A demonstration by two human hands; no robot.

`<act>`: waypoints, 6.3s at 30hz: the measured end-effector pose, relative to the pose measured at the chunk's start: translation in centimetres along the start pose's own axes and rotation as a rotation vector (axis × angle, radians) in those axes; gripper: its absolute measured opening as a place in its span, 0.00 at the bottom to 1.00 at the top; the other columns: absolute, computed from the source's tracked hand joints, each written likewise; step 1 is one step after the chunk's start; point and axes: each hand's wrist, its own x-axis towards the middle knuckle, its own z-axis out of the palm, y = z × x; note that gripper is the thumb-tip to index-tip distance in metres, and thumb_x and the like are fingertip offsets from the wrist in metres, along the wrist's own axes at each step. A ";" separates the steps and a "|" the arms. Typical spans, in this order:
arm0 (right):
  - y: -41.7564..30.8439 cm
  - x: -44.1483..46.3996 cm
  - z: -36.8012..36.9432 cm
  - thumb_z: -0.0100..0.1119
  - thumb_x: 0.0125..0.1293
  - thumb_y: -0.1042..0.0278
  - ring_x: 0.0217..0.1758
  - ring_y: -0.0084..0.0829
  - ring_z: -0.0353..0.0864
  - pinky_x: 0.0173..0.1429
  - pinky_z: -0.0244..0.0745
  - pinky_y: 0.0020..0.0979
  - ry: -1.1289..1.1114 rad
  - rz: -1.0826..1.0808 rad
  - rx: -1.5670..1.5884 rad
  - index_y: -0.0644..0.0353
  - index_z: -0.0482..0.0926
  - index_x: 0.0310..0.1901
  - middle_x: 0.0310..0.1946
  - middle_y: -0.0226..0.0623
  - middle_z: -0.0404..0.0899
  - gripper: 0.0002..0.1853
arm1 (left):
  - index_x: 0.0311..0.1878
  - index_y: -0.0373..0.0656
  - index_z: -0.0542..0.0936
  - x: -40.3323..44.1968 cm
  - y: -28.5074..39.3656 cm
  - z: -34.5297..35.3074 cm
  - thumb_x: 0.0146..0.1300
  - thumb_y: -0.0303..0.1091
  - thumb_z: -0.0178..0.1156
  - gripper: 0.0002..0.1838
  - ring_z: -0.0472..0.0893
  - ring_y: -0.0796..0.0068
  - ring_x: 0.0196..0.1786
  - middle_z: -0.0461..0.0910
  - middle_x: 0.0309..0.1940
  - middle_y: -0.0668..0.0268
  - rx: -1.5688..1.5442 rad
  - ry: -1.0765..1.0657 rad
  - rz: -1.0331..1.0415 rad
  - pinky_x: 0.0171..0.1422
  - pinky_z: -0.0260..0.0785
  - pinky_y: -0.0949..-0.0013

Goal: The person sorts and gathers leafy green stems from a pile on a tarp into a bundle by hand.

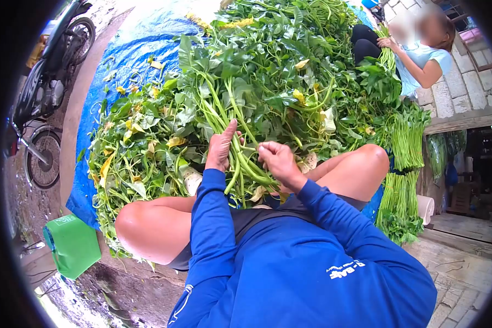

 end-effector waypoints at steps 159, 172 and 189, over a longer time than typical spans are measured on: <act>-7.0 11.4 -6.1 0.67 0.71 0.57 0.41 0.47 0.92 0.47 0.90 0.45 0.063 -0.103 -0.216 0.65 0.89 0.49 0.43 0.52 0.91 0.17 | 0.36 0.32 0.86 -4.8 4.9 -1.2 0.54 0.24 0.71 0.07 0.81 0.73 0.26 0.84 0.28 0.64 0.472 0.262 0.236 0.32 0.73 0.68; 6.5 12.3 -7.4 0.70 0.64 0.63 0.44 0.49 0.90 0.48 0.86 0.47 0.113 0.165 -0.756 0.63 0.87 0.37 0.37 0.49 0.89 0.11 | 0.35 0.30 0.87 -5.7 7.0 -3.6 0.62 0.27 0.72 0.08 0.84 0.71 0.27 0.85 0.27 0.60 0.194 0.359 0.278 0.33 0.78 0.67; -19.1 1.7 -15.0 0.57 0.84 0.54 0.32 0.17 0.72 0.35 0.69 0.23 -0.041 -0.139 -0.332 0.62 0.88 0.56 0.31 0.22 0.73 0.19 | 0.37 0.31 0.87 -5.1 8.0 -3.7 0.62 0.27 0.72 0.08 0.85 0.70 0.26 0.86 0.27 0.59 0.072 0.283 0.253 0.32 0.79 0.67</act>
